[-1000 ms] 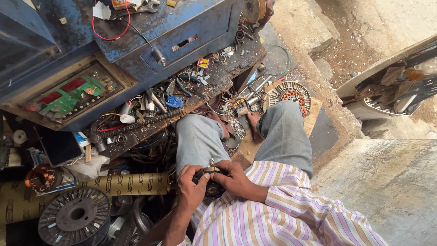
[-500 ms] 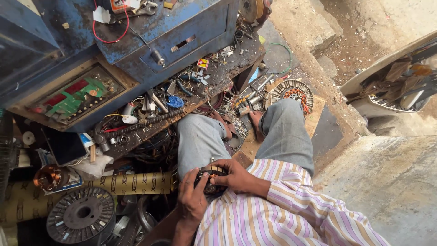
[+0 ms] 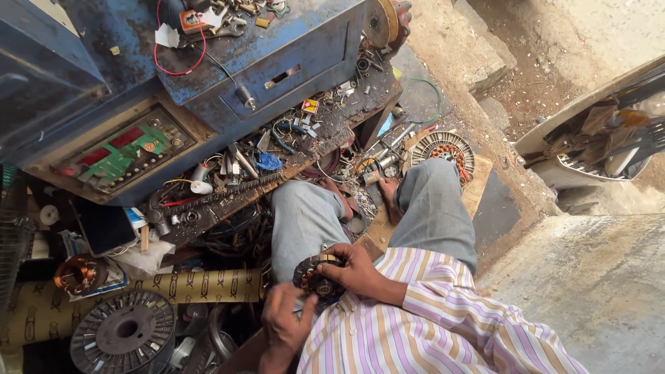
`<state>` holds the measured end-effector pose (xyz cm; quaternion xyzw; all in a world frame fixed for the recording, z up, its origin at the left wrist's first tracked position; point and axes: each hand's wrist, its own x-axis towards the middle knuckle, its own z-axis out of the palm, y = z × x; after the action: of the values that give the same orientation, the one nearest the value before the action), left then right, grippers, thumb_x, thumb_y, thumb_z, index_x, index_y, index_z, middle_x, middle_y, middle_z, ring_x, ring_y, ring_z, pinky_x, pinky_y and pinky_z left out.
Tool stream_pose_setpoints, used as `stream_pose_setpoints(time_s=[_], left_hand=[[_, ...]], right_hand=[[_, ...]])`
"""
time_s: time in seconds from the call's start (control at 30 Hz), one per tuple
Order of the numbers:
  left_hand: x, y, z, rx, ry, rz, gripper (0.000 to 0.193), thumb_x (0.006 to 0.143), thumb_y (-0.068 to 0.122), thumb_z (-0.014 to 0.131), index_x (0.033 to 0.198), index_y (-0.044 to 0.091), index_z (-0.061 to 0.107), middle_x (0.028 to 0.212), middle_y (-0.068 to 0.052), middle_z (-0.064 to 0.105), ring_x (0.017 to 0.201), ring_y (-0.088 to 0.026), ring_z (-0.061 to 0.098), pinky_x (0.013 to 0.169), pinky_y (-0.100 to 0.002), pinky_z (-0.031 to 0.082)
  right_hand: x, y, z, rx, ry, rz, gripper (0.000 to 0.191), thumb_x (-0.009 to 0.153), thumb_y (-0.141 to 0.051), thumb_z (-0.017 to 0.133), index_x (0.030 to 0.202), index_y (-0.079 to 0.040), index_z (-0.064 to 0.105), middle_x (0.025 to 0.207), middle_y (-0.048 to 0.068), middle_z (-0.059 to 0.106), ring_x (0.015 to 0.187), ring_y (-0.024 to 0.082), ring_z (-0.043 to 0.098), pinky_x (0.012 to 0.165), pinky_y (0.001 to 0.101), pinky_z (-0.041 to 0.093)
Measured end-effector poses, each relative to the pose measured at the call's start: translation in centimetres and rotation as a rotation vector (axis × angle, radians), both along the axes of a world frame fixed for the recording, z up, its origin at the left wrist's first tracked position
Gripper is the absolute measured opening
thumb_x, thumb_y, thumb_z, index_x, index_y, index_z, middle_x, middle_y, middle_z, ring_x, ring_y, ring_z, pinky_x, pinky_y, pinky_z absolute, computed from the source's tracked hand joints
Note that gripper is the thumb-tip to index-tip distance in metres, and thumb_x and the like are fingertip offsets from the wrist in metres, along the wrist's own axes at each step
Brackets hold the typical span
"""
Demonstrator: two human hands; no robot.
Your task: The person sits on the floor and uses a screwdriver to adjust and secure small components on a circular electrical rotor. They repeatedly pick up small pieces from a cluttered workbench and place them into slots on the rotor.
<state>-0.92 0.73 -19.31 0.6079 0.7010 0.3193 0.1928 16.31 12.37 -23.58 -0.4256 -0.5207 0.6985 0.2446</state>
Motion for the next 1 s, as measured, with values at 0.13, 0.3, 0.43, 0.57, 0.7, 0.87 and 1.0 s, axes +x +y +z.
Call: stream_pose_setpoints(time_s=[0.13,0.3,0.43,0.57,0.7,0.87,1.0], left_hand=[[0.5,-1.5,-1.2,0.042,0.166,-0.130,0.030,0.073,0.014,0.078,0.099,0.001,0.071,0.099,-0.017,0.067,0.093,-0.035,0.063,0.078,-0.046,0.053],[0.5,-1.5,-1.9,0.031,0.206,-0.161,0.014,0.081,0.006,0.070,0.095,0.006,0.070,0.097,-0.011,0.069,0.094,-0.031,0.066,0.079,-0.046,0.053],[-1.7,-2.1,-2.3,0.211,0.151,-0.247,0.020,0.085,0.005,0.059,0.103,0.005,0.068,0.098,-0.015,0.069,0.090,-0.033,0.067,0.079,-0.045,0.055],[-3.5,-5.4,-1.2,-0.112,-0.507,0.211,0.016,0.102,0.014,0.059,0.114,0.005,0.063,0.099,-0.009,0.068,0.086,-0.024,0.063,0.081,-0.037,0.053],[-4.3,-6.2,0.4,0.188,-1.544,0.231,0.015,0.097,0.010,0.068,0.112,0.007,0.064,0.112,-0.005,0.061,0.105,-0.019,0.061,0.102,-0.047,0.058],[-3.5,-2.0,1.0,0.140,-1.183,0.172,0.010,0.104,-0.008,0.066,0.112,-0.002,0.065,0.101,-0.011,0.068,0.092,-0.019,0.068,0.084,-0.033,0.060],[-2.0,1.3,0.2,0.168,-1.110,0.083,0.009,0.105,-0.008,0.065,0.114,-0.004,0.064,0.100,-0.013,0.072,0.082,-0.016,0.071,0.075,-0.026,0.061]], right_hand=[[-0.4,0.3,0.7,0.204,-0.169,-0.056,0.028,0.084,-0.019,0.082,0.101,0.001,0.075,0.091,0.009,0.076,0.084,0.013,0.070,0.076,0.0286,0.057],[0.1,0.9,0.8,0.017,-0.066,0.050,0.033,0.085,-0.021,0.081,0.109,0.001,0.073,0.093,0.005,0.076,0.086,0.013,0.069,0.078,0.0283,0.058],[0.1,-0.2,-0.8,0.076,-0.104,-0.006,0.053,0.080,-0.012,0.084,0.126,0.002,0.063,0.108,0.007,0.068,0.098,0.018,0.066,0.086,0.0318,0.056],[0.6,-0.2,-1.3,-0.251,-0.096,-0.081,0.045,0.083,-0.008,0.086,0.121,0.003,0.065,0.112,0.011,0.072,0.100,0.020,0.069,0.086,0.0329,0.060],[1.5,1.9,1.0,0.051,0.057,0.275,0.042,0.085,-0.006,0.087,0.122,0.002,0.068,0.107,0.008,0.076,0.098,0.017,0.073,0.091,0.0318,0.062],[-0.6,2.5,3.2,0.097,-0.110,0.405,0.046,0.079,-0.007,0.088,0.119,0.002,0.066,0.105,0.009,0.075,0.094,0.014,0.073,0.088,0.0290,0.062],[0.1,1.2,3.6,-0.071,0.036,0.345,0.044,0.086,-0.002,0.084,0.125,0.002,0.063,0.111,0.010,0.072,0.100,0.014,0.069,0.093,0.0286,0.059]])
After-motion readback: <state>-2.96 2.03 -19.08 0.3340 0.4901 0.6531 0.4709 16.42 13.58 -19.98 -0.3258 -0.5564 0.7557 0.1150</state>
